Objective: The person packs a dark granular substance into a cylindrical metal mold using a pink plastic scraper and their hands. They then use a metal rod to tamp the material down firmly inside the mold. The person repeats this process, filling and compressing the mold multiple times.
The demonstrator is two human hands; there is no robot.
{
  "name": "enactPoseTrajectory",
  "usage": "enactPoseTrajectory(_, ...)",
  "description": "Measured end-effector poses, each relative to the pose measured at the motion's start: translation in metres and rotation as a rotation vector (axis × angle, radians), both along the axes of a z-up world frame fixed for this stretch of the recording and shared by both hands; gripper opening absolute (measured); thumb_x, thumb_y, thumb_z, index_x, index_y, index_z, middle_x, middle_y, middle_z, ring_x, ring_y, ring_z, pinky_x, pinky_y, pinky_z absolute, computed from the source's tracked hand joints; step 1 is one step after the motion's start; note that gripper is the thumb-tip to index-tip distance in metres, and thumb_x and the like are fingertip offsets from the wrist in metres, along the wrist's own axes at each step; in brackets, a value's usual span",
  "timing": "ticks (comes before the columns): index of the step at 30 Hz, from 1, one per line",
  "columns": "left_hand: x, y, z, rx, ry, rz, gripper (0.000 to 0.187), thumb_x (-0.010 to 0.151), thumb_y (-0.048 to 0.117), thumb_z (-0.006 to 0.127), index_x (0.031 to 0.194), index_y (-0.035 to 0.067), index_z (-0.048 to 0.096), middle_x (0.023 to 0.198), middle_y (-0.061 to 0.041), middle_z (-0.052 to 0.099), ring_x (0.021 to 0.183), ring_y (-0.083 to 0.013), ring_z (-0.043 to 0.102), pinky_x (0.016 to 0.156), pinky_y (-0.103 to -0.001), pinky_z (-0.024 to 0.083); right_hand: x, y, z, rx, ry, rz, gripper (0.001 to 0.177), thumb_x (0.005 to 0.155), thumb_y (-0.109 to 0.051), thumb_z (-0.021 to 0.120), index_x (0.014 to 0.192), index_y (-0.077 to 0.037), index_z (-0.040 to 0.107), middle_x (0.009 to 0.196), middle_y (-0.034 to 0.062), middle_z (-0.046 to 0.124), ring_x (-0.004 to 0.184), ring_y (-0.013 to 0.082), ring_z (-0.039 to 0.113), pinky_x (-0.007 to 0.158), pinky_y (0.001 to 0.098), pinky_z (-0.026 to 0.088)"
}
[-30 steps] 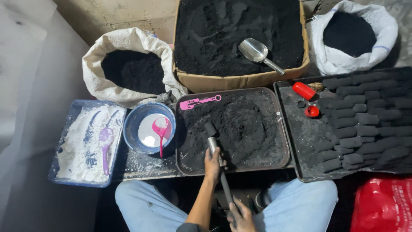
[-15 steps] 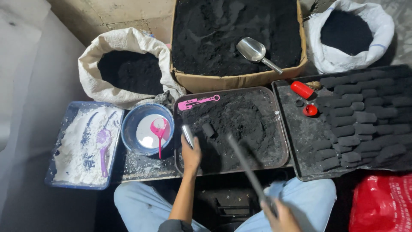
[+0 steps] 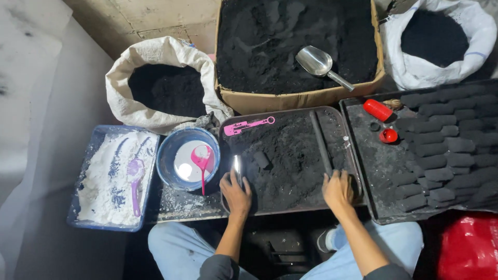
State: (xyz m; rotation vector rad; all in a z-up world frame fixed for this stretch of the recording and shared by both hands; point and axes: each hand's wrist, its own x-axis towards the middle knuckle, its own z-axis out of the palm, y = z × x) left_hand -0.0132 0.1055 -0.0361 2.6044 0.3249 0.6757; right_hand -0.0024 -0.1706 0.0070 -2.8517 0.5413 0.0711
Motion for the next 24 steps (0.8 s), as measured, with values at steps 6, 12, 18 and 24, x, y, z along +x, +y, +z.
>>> enactPoseTrajectory(6, 0.009, -0.002, -0.014, -0.014, -0.069, 0.020, 0.044, 0.078, 0.020, 0.057, 0.118, 0.006, 0.047, 0.102, -0.016, 0.046, 0.095, -0.0327, 0.048, 0.084, -0.042, 0.040, 0.015, 0.088, 0.057, 0.175, -0.383, 0.378, 0.035, 0.078, -0.024, 0.060, 0.105, -0.002, 0.058, 0.096, 0.0219, 0.052, 0.096, 0.0398, 0.051, 0.080, 0.0468, 0.041)
enactPoseTrajectory(12, 0.011, -0.003, -0.004, -0.012, -0.145, 0.014, 0.045, 0.078, 0.017, 0.056, 0.120, 0.005, 0.047, 0.099, -0.017, 0.046, 0.090, -0.0344, 0.049, 0.082, -0.043, 0.041, 0.059, 0.159, 0.040, 0.227, 0.067, 0.419, 0.063, 0.071, -0.043, 0.062, 0.122, -0.011, 0.043, 0.111, 0.0176, 0.050, 0.099, 0.0360, 0.056, 0.075, 0.0456, 0.051)
enactPoseTrajectory(18, 0.012, -0.002, -0.005, 0.006, -0.162, 0.018, 0.043, 0.078, 0.017, 0.056, 0.118, 0.004, 0.048, 0.098, -0.016, 0.047, 0.088, -0.0321, 0.050, 0.080, -0.041, 0.042, 0.074, 0.175, 0.010, 0.023, 0.058, 0.395, 0.050, 0.069, -0.035, 0.065, 0.106, -0.003, 0.052, 0.095, 0.0144, 0.056, 0.094, 0.0304, 0.055, 0.070, 0.0406, 0.050)
enactPoseTrajectory(24, 0.012, 0.000, -0.006, -0.015, -0.164, 0.000, 0.046, 0.076, 0.015, 0.058, 0.119, 0.004, 0.048, 0.099, -0.018, 0.047, 0.088, -0.0347, 0.050, 0.079, -0.043, 0.041, 0.077, 0.153, 0.018, 0.526, 0.030, 0.170, 0.049, 0.063, -0.033, 0.068, 0.101, -0.003, 0.060, 0.094, 0.0151, 0.062, 0.095, 0.0298, 0.060, 0.074, 0.0388, 0.051)
